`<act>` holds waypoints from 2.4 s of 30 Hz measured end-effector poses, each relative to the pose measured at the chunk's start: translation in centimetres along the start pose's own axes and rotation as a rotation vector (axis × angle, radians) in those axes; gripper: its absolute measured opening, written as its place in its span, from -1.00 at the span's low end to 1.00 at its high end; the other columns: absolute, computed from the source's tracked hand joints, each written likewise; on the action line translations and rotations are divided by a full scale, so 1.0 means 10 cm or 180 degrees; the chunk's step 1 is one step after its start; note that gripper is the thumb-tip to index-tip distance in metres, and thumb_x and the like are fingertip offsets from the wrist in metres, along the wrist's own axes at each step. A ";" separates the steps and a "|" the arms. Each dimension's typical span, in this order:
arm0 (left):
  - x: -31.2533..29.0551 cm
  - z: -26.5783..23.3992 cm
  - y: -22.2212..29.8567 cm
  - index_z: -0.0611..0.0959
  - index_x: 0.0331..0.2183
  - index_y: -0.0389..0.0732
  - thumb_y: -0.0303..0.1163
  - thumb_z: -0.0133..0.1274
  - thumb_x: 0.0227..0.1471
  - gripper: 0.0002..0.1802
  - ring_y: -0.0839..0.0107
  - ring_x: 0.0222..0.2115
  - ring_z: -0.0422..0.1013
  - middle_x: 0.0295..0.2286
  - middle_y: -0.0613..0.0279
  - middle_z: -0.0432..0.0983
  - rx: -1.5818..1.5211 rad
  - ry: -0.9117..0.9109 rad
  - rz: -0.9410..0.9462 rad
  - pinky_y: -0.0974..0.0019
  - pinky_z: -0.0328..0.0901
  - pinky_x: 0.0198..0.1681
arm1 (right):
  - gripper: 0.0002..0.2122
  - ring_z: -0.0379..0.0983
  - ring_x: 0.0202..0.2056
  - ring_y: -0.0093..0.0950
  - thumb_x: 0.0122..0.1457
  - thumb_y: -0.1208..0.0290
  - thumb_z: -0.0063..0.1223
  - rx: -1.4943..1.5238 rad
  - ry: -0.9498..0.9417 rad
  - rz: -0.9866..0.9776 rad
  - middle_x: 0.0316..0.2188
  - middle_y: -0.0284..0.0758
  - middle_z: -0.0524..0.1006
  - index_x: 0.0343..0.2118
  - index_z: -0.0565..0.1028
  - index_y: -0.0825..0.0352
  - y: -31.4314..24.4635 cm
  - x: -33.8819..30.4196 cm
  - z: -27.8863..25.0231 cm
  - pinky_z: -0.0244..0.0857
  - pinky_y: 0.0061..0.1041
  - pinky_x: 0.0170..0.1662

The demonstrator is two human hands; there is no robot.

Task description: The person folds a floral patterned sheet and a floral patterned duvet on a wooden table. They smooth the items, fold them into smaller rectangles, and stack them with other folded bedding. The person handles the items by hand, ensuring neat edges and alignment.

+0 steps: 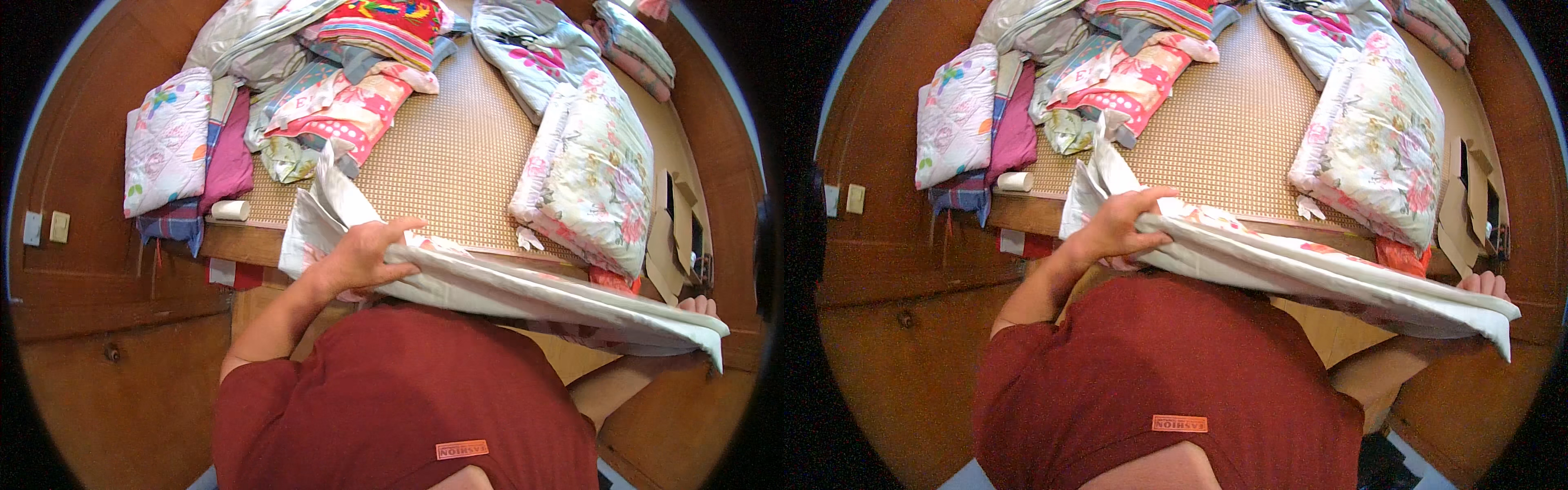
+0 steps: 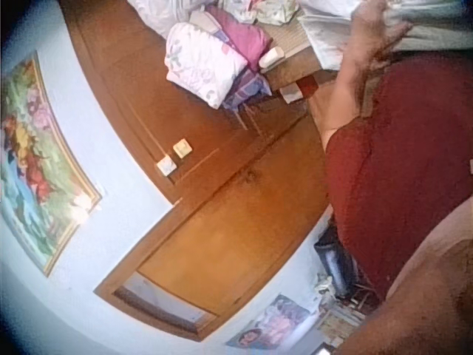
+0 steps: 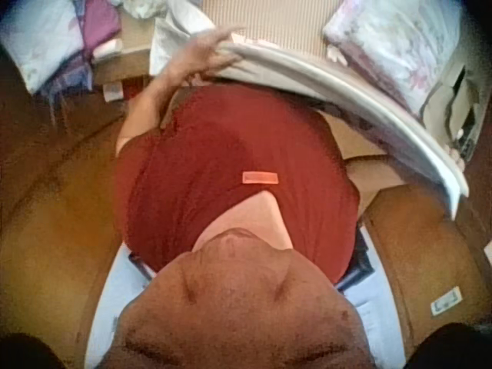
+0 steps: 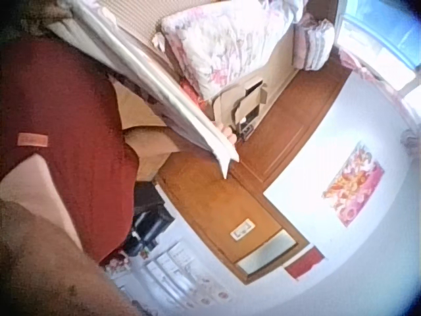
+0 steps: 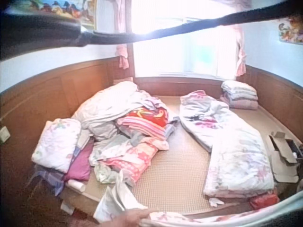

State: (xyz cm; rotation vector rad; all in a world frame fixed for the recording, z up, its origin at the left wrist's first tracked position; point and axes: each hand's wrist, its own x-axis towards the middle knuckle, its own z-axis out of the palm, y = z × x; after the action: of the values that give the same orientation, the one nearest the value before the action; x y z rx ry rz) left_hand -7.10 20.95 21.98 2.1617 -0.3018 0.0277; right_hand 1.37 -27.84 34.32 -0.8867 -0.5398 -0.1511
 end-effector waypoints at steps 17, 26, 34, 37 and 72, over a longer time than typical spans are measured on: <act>-1.01 0.66 -2.07 0.57 -0.45 -0.09 -0.49 -0.06 -0.30 -0.77 0.06 -0.38 0.35 -0.47 0.12 0.47 0.1251 0.0920 -0.1469 0.07 0.20 -0.29 | -0.83 0.19 -0.39 -0.47 0.11 0.31 -0.20 0.0767 0.0026 0.0486 -0.45 -0.33 0.30 -0.49 0.31 0.29 -0.29 0.53 -0.41 0.07 -0.50 -0.24; -0.95 0.18 -1.86 0.58 -0.42 -0.08 -0.51 -0.03 -0.27 -0.76 0.13 -0.39 0.32 -0.47 0.18 0.46 0.2028 0.1357 -0.1225 0.16 0.23 -0.27 | -0.74 0.26 -0.21 -0.34 0.08 0.27 -0.15 0.0486 0.0571 0.0444 -0.25 -0.21 0.37 -0.33 0.38 0.39 -0.10 0.89 -0.44 0.09 -0.33 -0.06; -1.20 0.69 -1.90 0.56 -0.34 -0.05 -0.51 0.03 -0.28 -0.68 0.18 -0.26 0.29 -0.33 0.22 0.41 0.2141 0.1485 -0.1215 0.20 0.24 -0.21 | -0.63 0.27 -0.08 -0.22 0.06 0.19 -0.13 0.0009 0.1065 0.0627 -0.13 -0.12 0.38 -0.22 0.40 0.43 0.19 0.91 -0.57 0.05 -0.18 0.06; -1.04 0.62 -2.01 0.59 -0.40 -0.07 -0.46 -0.01 -0.23 -0.78 0.14 -0.36 0.36 -0.31 0.17 0.41 0.1841 0.1015 -0.1704 0.15 0.28 -0.30 | -0.62 0.26 -0.07 -0.20 0.06 0.19 -0.15 -0.0238 0.1341 0.0569 -0.12 -0.12 0.37 -0.19 0.38 0.43 0.29 0.94 -0.52 0.04 -0.16 0.07; 0.00 -0.66 -1.84 0.52 -0.50 -0.22 -0.50 0.02 -0.22 -0.91 0.17 -0.41 0.35 -0.49 0.11 0.42 0.1367 0.2491 -0.0952 0.19 0.22 -0.30 | -0.61 0.17 0.01 -0.23 0.09 0.26 -0.21 -0.1000 0.3326 0.0561 -0.01 -0.22 0.29 -0.06 0.30 0.38 0.59 0.44 -0.93 -0.02 -0.17 0.08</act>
State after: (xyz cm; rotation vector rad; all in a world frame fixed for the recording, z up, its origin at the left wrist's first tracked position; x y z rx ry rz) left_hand -2.35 36.34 10.94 2.3951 0.5193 0.8060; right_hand 10.74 -30.87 27.69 -1.0165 0.5485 -0.5078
